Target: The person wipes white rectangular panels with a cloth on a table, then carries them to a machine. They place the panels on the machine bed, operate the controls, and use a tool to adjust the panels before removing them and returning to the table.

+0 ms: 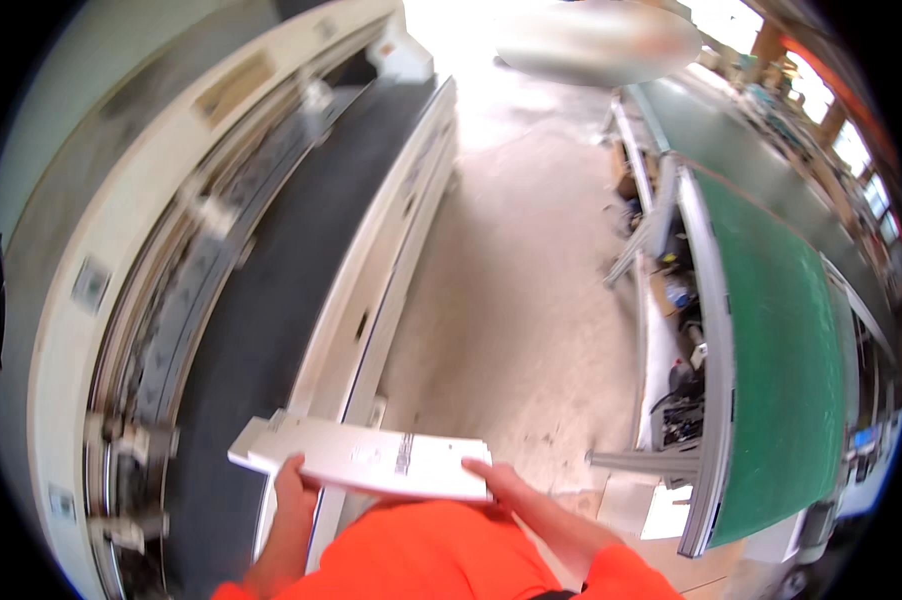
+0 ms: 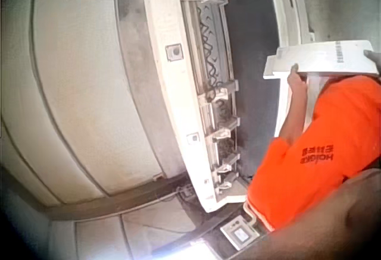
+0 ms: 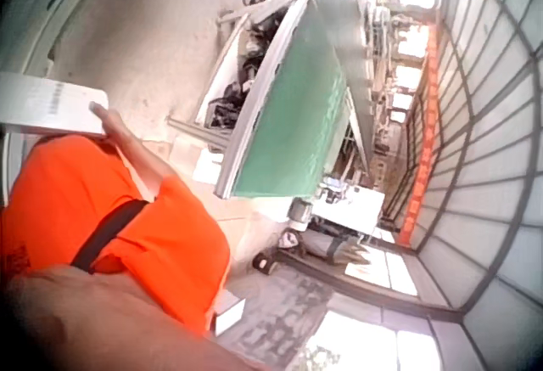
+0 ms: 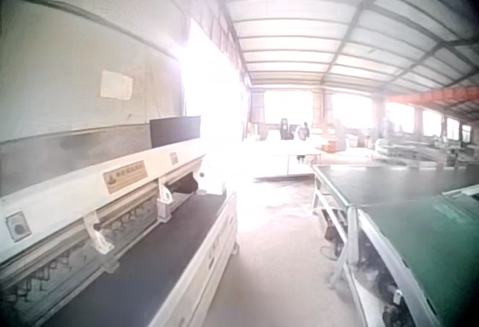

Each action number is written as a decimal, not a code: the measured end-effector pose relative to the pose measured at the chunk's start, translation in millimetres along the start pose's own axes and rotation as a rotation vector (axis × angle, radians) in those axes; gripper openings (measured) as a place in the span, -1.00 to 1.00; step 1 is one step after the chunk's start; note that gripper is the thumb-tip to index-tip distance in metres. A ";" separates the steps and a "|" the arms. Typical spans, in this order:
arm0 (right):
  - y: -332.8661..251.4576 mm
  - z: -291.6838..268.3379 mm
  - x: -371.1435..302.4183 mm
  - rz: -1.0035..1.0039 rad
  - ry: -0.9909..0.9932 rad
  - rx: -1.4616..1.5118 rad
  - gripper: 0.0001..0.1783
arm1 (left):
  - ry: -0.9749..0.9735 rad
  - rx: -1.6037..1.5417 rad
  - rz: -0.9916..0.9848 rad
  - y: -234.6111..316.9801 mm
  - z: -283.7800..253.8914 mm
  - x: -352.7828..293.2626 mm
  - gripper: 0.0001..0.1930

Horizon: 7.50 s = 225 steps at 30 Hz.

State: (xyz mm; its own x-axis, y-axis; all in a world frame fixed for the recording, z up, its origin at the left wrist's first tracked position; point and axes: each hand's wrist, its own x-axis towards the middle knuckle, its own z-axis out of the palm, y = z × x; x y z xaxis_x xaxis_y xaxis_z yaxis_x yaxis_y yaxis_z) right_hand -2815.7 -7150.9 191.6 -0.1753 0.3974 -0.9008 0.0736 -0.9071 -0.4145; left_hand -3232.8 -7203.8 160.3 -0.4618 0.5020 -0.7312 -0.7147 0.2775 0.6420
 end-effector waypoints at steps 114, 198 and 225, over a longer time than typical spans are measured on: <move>-2902.3 -2589.9 1052.5 -0.961 1.630 0.714 -0.65 | -1.240 0.305 -0.390 -545.8 4353.7 745.5 -0.10; -4984.7 -5212.1 1569.7 -0.969 0.524 0.362 -0.41 | -0.380 -0.177 -0.130 -1518.5 7244.1 859.6 -0.16; -5923.1 -5337.1 1904.1 -1.066 0.363 0.073 -0.39 | -0.223 -0.430 0.135 -1302.4 7992.1 1263.0 -0.24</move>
State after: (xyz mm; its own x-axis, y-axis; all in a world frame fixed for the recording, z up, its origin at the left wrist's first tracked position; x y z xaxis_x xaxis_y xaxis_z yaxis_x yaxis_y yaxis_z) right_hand 1654.2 -279.8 239.1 0.1823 0.9799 -0.0812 -0.0026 -0.0821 -0.9966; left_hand 1312.5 -384.9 244.0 -0.4750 0.6863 -0.5508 -0.8298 -0.1410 0.5399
